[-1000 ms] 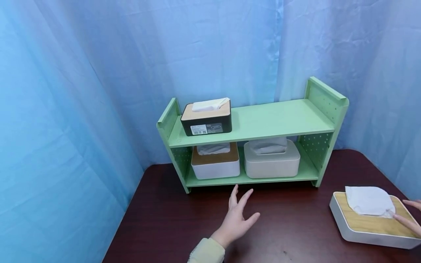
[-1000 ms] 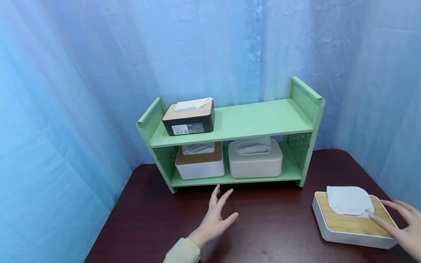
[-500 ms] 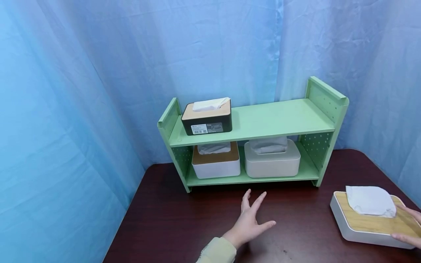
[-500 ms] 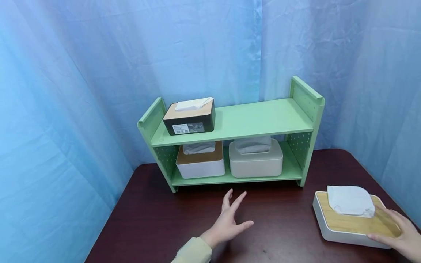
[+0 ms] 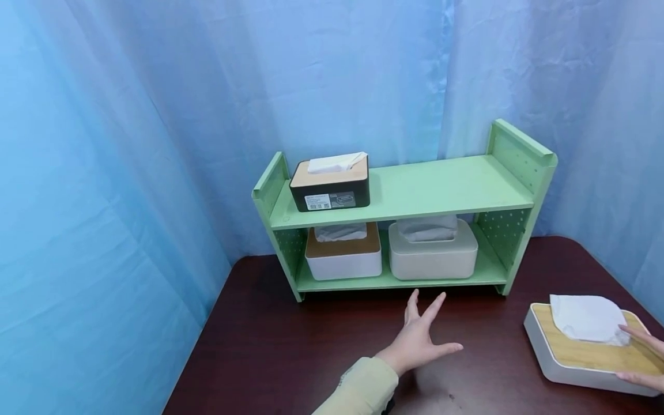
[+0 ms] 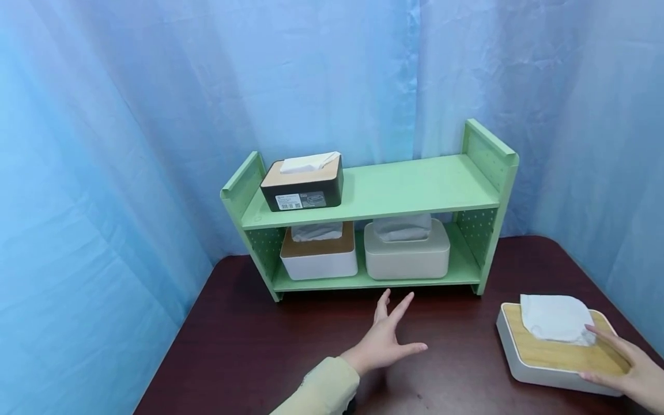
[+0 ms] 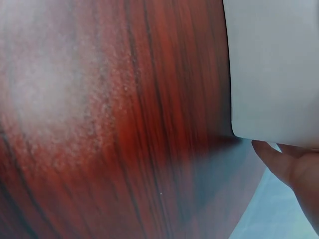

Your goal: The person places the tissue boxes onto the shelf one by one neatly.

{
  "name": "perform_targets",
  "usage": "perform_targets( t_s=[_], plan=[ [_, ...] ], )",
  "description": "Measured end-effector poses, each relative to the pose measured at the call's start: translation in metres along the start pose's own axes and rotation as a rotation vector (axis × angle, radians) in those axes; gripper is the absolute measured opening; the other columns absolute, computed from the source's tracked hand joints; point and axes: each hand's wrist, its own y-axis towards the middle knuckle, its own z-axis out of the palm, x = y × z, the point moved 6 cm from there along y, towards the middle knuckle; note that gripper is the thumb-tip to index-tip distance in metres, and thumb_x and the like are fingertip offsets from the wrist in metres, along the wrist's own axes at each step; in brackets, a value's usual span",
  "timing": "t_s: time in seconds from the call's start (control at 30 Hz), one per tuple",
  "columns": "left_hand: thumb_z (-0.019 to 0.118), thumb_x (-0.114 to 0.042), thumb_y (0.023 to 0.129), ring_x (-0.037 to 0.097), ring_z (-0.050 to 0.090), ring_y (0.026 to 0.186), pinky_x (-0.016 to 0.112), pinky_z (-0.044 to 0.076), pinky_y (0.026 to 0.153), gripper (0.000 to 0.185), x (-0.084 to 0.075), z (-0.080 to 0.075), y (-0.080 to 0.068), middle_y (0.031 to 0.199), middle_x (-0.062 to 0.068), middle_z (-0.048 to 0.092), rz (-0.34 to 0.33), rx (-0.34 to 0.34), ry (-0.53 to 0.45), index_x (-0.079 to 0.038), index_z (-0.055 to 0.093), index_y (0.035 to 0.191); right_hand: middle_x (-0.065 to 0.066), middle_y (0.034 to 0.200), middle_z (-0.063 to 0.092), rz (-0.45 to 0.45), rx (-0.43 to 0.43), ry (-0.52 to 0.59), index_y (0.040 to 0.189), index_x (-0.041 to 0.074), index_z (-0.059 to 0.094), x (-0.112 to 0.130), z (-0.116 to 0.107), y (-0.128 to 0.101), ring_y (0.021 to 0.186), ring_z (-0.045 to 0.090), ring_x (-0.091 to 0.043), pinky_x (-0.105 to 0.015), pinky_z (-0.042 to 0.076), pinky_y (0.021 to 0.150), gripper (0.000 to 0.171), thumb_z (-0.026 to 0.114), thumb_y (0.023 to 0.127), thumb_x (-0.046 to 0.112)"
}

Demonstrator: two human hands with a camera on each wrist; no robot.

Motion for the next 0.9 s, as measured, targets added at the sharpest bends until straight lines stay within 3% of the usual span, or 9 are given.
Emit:
perform_targets(
  t_s=[0.07,0.17,0.57,0.6,0.67,0.7,0.8,0.83,0.9],
  plan=[
    [0.075,-0.04,0.079,0.035,0.016,0.143,0.039,0.044,0.099,0.089,-0.003,0.002,0.003,0.157,0.014,0.001,-0.002,0.004,0.01,-0.044,0.019,0.148,0.021,0.151,0.027,-0.036,-0.025,0.018,0.14,0.061,0.02,0.0,-0.001,-0.002,0.099,0.011,0.033,0.006,0.003,0.083,0.136,0.094,0.036,0.013],
    [0.075,-0.041,0.079,0.034,0.017,0.143,0.038,0.043,0.099,0.089,-0.007,0.003,0.008,0.157,0.014,0.002,-0.008,0.01,0.02,-0.045,0.02,0.148,0.057,0.112,0.012,-0.096,-0.059,0.062,0.139,0.06,0.026,0.002,-0.002,-0.002,0.1,0.018,0.033,0.007,0.005,0.086,0.139,0.093,0.029,0.007],
    [0.075,-0.043,0.079,0.03,0.016,0.144,0.034,0.044,0.097,0.088,-0.02,0.02,0.015,0.158,0.011,0.002,-0.024,0.054,0.002,-0.05,0.018,0.146,0.057,0.107,0.008,-0.049,-0.038,0.044,0.133,0.068,0.019,-0.008,0.001,-0.006,0.098,0.013,0.035,0.007,0.001,0.085,0.134,0.093,0.036,0.013],
    [0.074,-0.043,0.079,0.029,0.016,0.144,0.035,0.044,0.097,0.087,-0.021,0.021,0.016,0.158,0.01,0.002,-0.023,0.057,0.004,-0.05,0.018,0.145,0.055,0.121,0.012,-0.035,-0.03,0.04,0.134,0.067,0.018,-0.005,0.0,-0.005,0.098,0.012,0.035,0.007,0.0,0.085,0.134,0.093,0.037,0.014],
    [0.074,-0.043,0.079,0.029,0.016,0.144,0.035,0.044,0.098,0.087,-0.023,0.021,0.017,0.158,0.01,0.003,-0.014,0.056,0.011,-0.051,0.018,0.145,0.053,0.122,0.017,-0.036,-0.039,0.06,0.136,0.063,0.023,0.004,-0.002,-0.003,0.098,0.015,0.035,0.007,0.002,0.087,0.133,0.093,0.035,0.012],
    [0.074,-0.043,0.079,0.028,0.016,0.144,0.035,0.044,0.098,0.087,-0.024,0.021,0.018,0.157,0.01,0.003,-0.01,0.054,0.017,-0.051,0.018,0.145,0.041,0.137,0.025,-0.022,-0.034,0.062,0.136,0.062,0.024,0.01,-0.003,-0.002,0.098,0.014,0.035,0.007,0.002,0.087,0.131,0.093,0.037,0.011],
    [0.075,-0.043,0.079,0.028,0.016,0.144,0.034,0.043,0.098,0.088,-0.025,0.021,0.02,0.157,0.012,0.005,0.001,0.05,0.034,-0.048,0.019,0.146,0.04,0.138,0.024,0.047,0.008,0.089,0.138,0.058,0.024,0.027,-0.003,-0.001,0.099,0.011,0.035,0.006,-0.001,0.087,0.121,0.091,0.047,0.013],
    [0.075,-0.043,0.079,0.028,0.017,0.143,0.034,0.043,0.098,0.088,-0.024,0.022,0.02,0.156,0.012,0.006,0.003,0.049,0.04,-0.047,0.02,0.147,0.04,0.139,0.022,0.07,0.034,0.103,0.139,0.058,0.022,0.033,-0.002,-0.002,0.111,0.009,0.032,0.001,0.001,0.098,0.119,0.09,0.051,0.014],
    [0.075,-0.042,0.078,0.028,0.018,0.143,0.032,0.044,0.097,0.087,-0.023,0.026,0.02,0.156,0.013,0.007,-0.008,0.058,0.042,-0.046,0.022,0.147,0.002,0.157,0.023,0.137,0.111,0.111,0.141,0.056,0.012,0.045,0.001,-0.003,0.124,-0.003,0.022,-0.015,-0.004,0.111,0.114,0.085,0.062,0.017]
  ],
)
